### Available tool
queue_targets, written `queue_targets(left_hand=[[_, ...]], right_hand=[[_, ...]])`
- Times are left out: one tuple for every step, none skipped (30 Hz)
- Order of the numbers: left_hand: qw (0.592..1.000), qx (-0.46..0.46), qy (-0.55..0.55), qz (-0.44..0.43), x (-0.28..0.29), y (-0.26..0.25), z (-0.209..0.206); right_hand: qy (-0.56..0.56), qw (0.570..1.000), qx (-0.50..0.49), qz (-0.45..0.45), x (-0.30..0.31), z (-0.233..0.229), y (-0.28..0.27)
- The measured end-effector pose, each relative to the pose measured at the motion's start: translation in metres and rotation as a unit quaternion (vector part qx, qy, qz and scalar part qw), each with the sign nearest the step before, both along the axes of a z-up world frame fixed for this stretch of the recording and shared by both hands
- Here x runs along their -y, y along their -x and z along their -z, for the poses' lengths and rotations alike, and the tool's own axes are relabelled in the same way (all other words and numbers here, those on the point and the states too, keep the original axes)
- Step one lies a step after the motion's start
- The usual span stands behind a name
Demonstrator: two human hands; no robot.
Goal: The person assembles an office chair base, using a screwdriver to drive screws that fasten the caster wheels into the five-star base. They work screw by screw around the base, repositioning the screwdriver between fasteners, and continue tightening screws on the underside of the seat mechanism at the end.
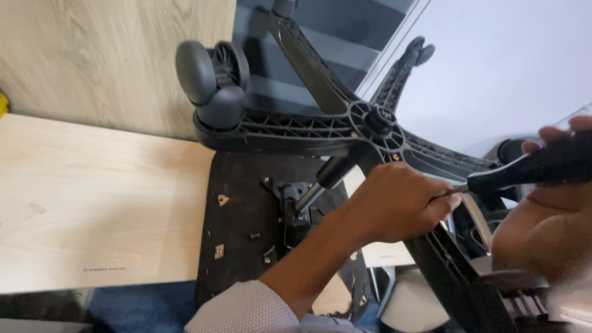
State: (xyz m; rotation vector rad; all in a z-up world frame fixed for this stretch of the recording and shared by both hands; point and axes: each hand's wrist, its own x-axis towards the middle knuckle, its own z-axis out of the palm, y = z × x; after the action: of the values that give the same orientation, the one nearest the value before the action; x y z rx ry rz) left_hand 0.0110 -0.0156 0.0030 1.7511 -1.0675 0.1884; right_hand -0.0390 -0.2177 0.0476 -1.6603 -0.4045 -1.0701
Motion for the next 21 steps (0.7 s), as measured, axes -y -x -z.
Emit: queue_targets(left_hand=[[1.0, 0.0, -0.003, -0.003, 0.0, 0.0, 0.0], [1.0, 0.009, 0.009, 0.002, 0.0, -0.001, 0.0], [1.0, 0.019, 0.02, 0.008, 0.0, -0.002, 0.0], [0.999, 0.029, 0.031, 0.014, 0.0, -0.003, -0.001], [0.999, 0.025, 0.015, 0.018, 0.0, -0.004, -0.003], [1.0, 0.021, -0.002, 0.022, 0.0, -0.006, -0.006], [0.999, 0.015, -0.018, 0.026, 0.0, -0.007, -0.008], [0.998, 0.027, -0.047, 0.023, 0.001, -0.009, -0.01], [0.996, 0.037, -0.076, 0.02, 0.004, -0.012, -0.011], [0.993, 0.047, -0.104, 0.017, 0.006, -0.015, -0.013], [0.991, 0.04, -0.121, 0.033, 0.011, -0.02, -0.017], [0.989, 0.033, -0.138, 0.049, 0.017, -0.023, -0.021], [0.986, 0.025, -0.153, 0.065, 0.021, -0.023, -0.021], [0.986, 0.026, -0.15, 0.068, 0.022, -0.022, -0.018], [0.986, 0.028, -0.146, 0.073, 0.022, -0.022, -0.016], [0.986, 0.03, -0.143, 0.077, 0.022, -0.023, -0.015], [0.987, 0.023, -0.136, 0.081, 0.022, -0.023, -0.013], [0.988, 0.015, -0.128, 0.084, 0.021, -0.022, -0.012], [0.989, 0.008, -0.119, 0.084, 0.02, -0.021, -0.01], [0.991, 0.009, -0.106, 0.081, 0.019, -0.019, -0.009], [0.993, 0.009, -0.093, 0.077, 0.017, -0.016, -0.009]], right_hand=[[-0.005, 1.0, 0.004, 0.015, 0.0, 0.003, -0.003], [-0.008, 0.999, 0.004, 0.038, -0.002, 0.004, -0.004], [-0.01, 0.998, 0.005, 0.069, -0.008, 0.004, -0.003], [-0.012, 0.995, 0.005, 0.099, -0.019, 0.002, -0.003], [-0.006, 0.99, -0.013, 0.143, -0.032, -0.002, 0.004], [-0.003, 0.986, -0.026, 0.166, -0.046, -0.01, 0.008], [0.0, 0.981, -0.041, 0.189, -0.061, -0.019, 0.013], [0.001, 0.98, -0.05, 0.192, -0.074, -0.031, 0.015], [0.003, 0.979, -0.062, 0.194, -0.082, -0.043, 0.019], [-0.068, 0.979, -0.14, 0.135, -0.081, -0.058, 0.022], [-0.137, 0.964, -0.214, 0.074, -0.076, -0.07, 0.026], [-0.204, 0.937, -0.284, 0.011, -0.074, -0.076, 0.03], [-0.131, 0.975, -0.179, 0.019, -0.072, -0.068, 0.032], [-0.056, 0.996, -0.07, 0.026, -0.075, -0.049, 0.035], [-0.007, 0.998, -0.02, 0.054, -0.072, -0.036, 0.035], [0.039, 0.995, 0.033, 0.084, -0.065, -0.021, 0.036], [0.056, 0.989, 0.026, 0.132, -0.048, -0.014, 0.032], [0.073, 0.984, 0.02, 0.164, -0.036, -0.005, 0.032], [0.092, 0.977, 0.016, 0.192, -0.029, 0.001, 0.03], [0.111, 0.973, 0.014, 0.203, -0.024, 0.006, 0.03], [0.113, 0.975, 0.012, 0.19, -0.022, 0.006, 0.031]])
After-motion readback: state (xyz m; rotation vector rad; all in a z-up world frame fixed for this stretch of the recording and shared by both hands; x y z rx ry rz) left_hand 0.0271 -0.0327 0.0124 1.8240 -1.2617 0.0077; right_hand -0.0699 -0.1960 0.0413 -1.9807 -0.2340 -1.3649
